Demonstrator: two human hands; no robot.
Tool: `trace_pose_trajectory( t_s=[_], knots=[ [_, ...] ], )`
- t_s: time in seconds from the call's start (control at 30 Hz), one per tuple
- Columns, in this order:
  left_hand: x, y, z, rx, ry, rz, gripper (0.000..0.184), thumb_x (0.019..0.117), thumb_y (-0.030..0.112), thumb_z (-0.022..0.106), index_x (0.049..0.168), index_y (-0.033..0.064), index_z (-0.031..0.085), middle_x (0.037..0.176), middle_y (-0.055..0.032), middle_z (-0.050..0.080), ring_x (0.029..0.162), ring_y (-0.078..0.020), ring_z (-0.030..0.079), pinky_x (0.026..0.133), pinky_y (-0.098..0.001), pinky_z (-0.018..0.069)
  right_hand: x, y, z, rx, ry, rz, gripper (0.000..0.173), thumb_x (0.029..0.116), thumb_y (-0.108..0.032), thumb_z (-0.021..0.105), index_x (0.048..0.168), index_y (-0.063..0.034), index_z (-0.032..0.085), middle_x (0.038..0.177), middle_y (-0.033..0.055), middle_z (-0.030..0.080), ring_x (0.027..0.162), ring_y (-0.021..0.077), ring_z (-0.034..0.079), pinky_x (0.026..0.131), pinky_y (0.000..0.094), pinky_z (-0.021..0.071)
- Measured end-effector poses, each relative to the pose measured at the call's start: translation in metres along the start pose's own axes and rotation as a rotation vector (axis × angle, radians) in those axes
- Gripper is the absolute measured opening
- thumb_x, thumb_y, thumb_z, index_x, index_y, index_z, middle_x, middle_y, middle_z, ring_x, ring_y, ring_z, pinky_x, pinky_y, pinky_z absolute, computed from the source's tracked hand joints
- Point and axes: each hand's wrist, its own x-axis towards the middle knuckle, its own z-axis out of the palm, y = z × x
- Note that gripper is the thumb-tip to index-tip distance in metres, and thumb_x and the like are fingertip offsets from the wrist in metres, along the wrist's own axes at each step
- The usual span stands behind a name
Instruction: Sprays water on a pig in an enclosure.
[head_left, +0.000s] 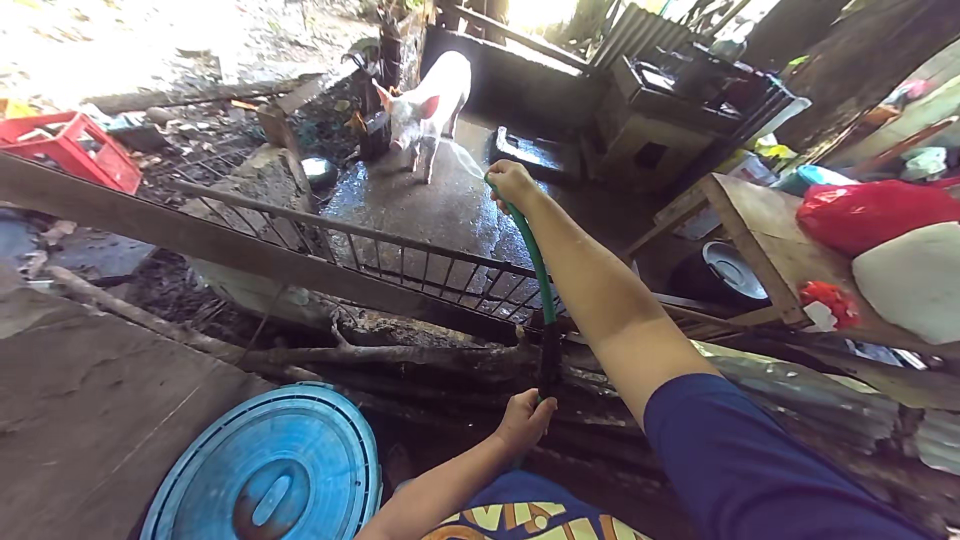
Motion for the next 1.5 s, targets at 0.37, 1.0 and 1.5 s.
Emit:
trace_pose_trajectory(
  t_s=[0.37, 1.0, 1.5],
  knots=[
    [-0.001, -0.001, -0.003, -0.033, 0.031, 0.011, 0.027, 0.1052, 0.017, 0.047, 0.096, -0.0026, 0.063, 0.064, 0.0062, 0.053, 0.056, 0.0019, 0.051, 0.058, -0.0166, 0.0465, -0.003, -0.009, 0.002, -0.006, 0.024, -0.042, 0.031, 0.1105, -0.025, 0.043, 0.135, -0.0115, 0.056, 0.081, 0.0077, 0.058, 0.051, 0.0125, 0.051, 0.048, 0.0278, 0.0463],
    [-0.007, -0.001, -0.002, -0.024, 0.013, 0.01, 0.027, 0.1054, 0.015, 0.047, 0.097, -0.0042, 0.064, 0.063, 0.0054, 0.053, 0.055, 0.0021, 0.05, 0.058, -0.0162, 0.0456, -0.006, -0.006, 0.007, -0.002, 0.004, -0.009, 0.029, 0.1101, -0.023, 0.044, 0.134, -0.0115, 0.057, 0.079, 0.0068, 0.057, 0.051, 0.0118, 0.05, 0.048, 0.0271, 0.0454],
    [-0.007, -0.002, 0.0, 0.007, -0.051, 0.001, 0.028, 0.1055, 0.017, 0.046, 0.095, -0.0038, 0.063, 0.064, 0.0047, 0.053, 0.056, 0.001, 0.051, 0.058, -0.0177, 0.0463, 0.001, 0.023, -0.007, -0.011, 0.03, 0.097, 0.03, 0.1089, -0.025, 0.045, 0.134, -0.0136, 0.057, 0.084, 0.0077, 0.059, 0.057, 0.0139, 0.053, 0.053, 0.0301, 0.0474]
  ],
)
